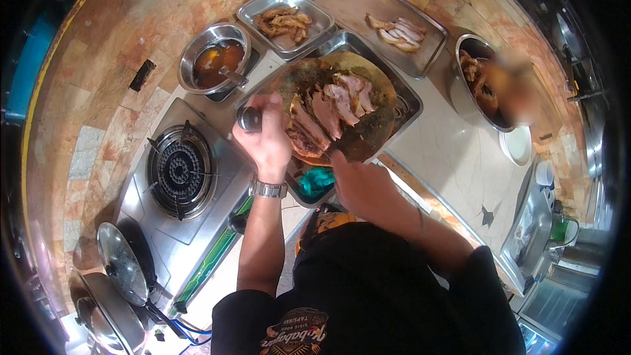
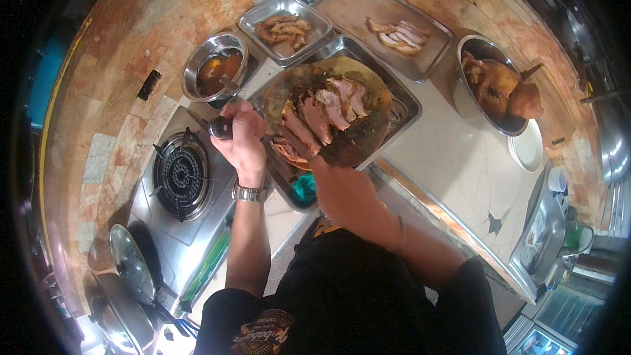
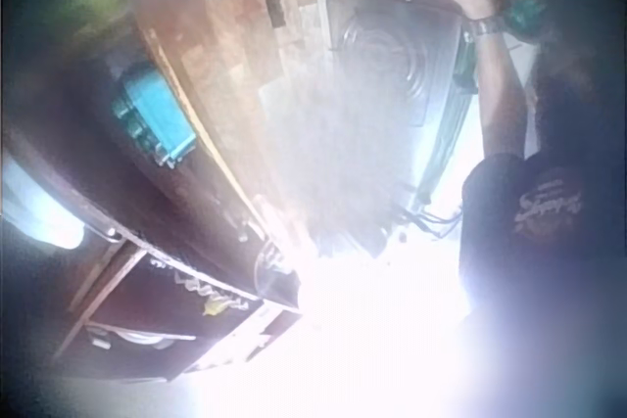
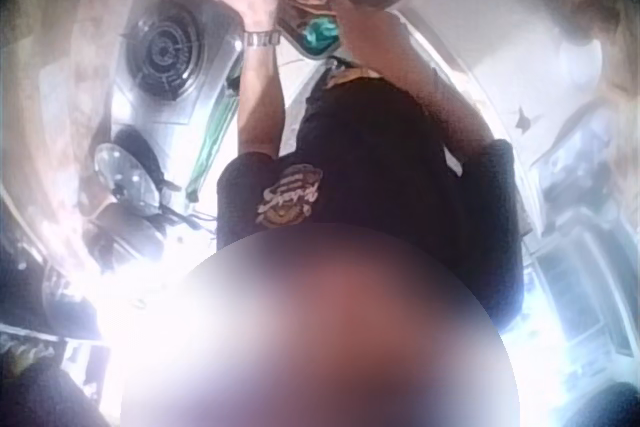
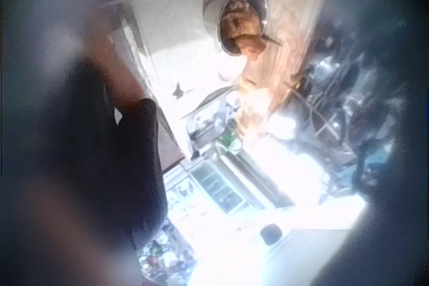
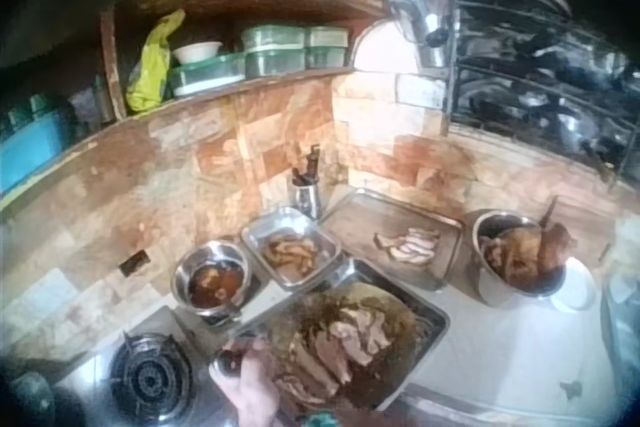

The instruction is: The person slices cooked meat on a cutting board using a knife and fork, then transfers the pieces into a metal tray. The person repeats this process with additional pieces of meat throughout the clip.

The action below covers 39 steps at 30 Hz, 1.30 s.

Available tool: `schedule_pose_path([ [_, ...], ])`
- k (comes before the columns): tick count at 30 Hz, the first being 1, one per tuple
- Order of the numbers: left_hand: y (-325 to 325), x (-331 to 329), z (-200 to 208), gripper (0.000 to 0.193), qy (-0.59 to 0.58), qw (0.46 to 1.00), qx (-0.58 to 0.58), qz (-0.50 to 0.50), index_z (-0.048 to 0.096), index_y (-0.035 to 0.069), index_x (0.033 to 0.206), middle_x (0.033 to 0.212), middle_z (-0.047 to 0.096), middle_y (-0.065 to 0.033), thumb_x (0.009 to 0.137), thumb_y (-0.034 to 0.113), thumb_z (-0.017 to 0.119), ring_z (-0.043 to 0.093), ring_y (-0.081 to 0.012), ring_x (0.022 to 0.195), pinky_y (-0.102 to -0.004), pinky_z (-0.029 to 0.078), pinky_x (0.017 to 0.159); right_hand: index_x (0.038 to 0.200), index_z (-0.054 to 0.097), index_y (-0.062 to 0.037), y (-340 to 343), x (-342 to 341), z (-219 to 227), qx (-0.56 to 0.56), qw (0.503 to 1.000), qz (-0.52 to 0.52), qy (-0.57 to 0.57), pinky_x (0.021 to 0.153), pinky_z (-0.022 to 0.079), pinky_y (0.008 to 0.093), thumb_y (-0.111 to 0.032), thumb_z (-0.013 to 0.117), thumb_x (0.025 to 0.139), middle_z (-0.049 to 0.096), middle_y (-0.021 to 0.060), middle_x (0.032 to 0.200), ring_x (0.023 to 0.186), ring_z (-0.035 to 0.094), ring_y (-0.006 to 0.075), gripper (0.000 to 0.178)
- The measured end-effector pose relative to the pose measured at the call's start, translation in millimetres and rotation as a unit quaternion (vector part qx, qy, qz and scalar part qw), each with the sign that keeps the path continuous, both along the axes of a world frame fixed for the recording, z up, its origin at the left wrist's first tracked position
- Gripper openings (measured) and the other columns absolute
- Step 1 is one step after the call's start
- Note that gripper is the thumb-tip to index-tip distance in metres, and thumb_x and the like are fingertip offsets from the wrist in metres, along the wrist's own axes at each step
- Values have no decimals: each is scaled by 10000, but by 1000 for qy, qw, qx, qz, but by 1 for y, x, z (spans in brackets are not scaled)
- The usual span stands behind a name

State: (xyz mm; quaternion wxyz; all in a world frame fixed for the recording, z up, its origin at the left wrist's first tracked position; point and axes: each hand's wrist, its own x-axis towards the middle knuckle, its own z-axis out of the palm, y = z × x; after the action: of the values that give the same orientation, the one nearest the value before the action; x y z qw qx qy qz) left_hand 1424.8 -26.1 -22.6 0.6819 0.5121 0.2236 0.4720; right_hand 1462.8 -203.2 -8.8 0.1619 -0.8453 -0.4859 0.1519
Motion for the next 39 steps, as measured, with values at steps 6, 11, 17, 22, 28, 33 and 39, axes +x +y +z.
schedule_pose_path([
  [6, 3, -1, -4, 178, -8, 1000, -7, 15, 604, -20, 803, 639, 518, 9, 901, 109, 676, 436, -64, 521, -233, 336, 473, 1059, 443, -4, 7, -9, -3, -53, 998, -32, 34, 531, 528, 479, -99, 563, 880, 658, 179, 672, 630, 680, 376, 235],
  [11, 5, -5, -1, 169, -45, 999, -24, -1, 590, -15, 810, 660, 514, 6, 903, 100, 672, 430, -62, 526, -234, 331, 467, 1042, 445, 2, 13, -12, -2, 12, 999, -28, 11, 554, 536, 487, -85, 552, 877, 659, 181, 687, 651, 687, 382, 214],
  [17, 8, -6, 3, 172, -54, 998, -38, 3, 555, 8, 798, 642, 476, 30, 910, 87, 660, 387, -41, 512, -224, 292, 449, 967, 502, -16, 12, -29, -28, -39, 996, -59, -49, 532, 574, 428, -118, 567, 880, 686, 177, 719, 626, 710, 326, 149],
  [22, 12, 0, 5, 227, -54, 998, -37, -20, 504, 45, 748, 629, 449, 47, 916, 82, 652, 374, -32, 504, -217, 270, 444, 964, 511, -21, 11, -35, -29, -9, 994, -56, -98, 492, 567, 397, -123, 560, 883, 690, 165, 713, 600, 711, 298, 139],
  [28, 10, 3, 3, 260, -29, 999, -6, -12, 512, 57, 708, 630, 454, 55, 915, 98, 665, 380, -33, 525, -220, 283, 463, 976, 476, -4, 16, -22, -11, -146, 986, -74, 11, 531, 546, 448, -71, 585, 826, 666, 173, 668, 627, 692, 360, 197],
  [33, 16, 8, -2, 293, 15, 999, 49, -18, 522, 59, 677, 619, 462, 59, 918, 126, 676, 396, -38, 544, -229, 303, 486, 990, 471, 15, 28, -16, -15, -18, 998, -51, -34, 571, 548, 470, -73, 579, 820, 659, 199, 678, 648, 684, 396, 220],
  [39, 17, 7, 2, 284, 18, 999, 20, -21, 542, 51, 688, 612, 478, 59, 922, 143, 673, 409, -39, 549, -235, 310, 487, 997, 469, 9, 22, -16, -23, -69, 996, -61, -8, 569, 548, 476, -71, 567, 836, 652, 200, 674, 657, 681, 402, 205],
])
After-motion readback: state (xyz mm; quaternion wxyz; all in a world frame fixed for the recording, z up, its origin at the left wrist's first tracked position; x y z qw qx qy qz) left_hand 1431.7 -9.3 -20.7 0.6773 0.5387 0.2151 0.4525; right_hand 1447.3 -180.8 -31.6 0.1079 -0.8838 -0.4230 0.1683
